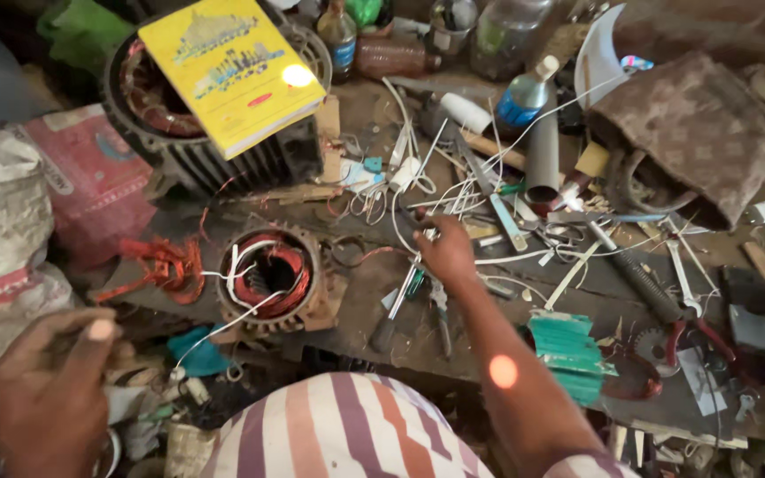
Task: The person winds insulated wire by hand into the slots of a motor stator ring on a cluttered workbench, pressing the wire loops down into the winding and occasionally using pliers to adjust and secure the wire ends.
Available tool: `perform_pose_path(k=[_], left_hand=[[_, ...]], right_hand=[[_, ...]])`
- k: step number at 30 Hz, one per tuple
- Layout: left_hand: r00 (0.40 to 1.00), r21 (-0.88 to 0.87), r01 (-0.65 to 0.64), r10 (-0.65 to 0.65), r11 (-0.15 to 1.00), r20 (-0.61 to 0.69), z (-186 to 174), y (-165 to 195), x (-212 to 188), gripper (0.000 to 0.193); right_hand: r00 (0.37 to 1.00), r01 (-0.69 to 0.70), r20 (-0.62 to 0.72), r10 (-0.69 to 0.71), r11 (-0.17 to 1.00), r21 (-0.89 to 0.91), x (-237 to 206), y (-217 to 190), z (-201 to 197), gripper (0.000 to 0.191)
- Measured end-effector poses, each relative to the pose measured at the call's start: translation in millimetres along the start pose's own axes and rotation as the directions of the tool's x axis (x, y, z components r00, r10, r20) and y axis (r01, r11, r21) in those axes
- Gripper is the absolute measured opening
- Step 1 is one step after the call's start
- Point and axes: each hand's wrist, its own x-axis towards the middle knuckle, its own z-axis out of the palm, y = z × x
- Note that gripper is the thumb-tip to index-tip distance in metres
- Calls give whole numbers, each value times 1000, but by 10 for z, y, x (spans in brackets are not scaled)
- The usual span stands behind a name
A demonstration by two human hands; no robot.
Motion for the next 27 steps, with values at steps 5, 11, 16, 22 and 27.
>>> perform_pose_path(k=[5,11,16,22,27], left_hand=[[999,7,-38,37,999,19,9,161,-84,13],[999,65,-19,17,998,36,127,206,-149,14],[999,71,-8,6,997,34,121,237,-200,15],[1000,112,24,-25,993,13,131,247,-239,18],[999,117,25,-30,993,42,207,236,-311,19]], right_hand=[[990,-100,98,104,994,-39,-87,168,33,39],[940,-252,228,253,967,-37,37,269,-123,45],[897,-399,321,305,872,285,130,270,-284,41],[913,-404,131,387,902,153,359,450,-438,31],[937,-312,73,342,913,-263,557,598,-404,34]])
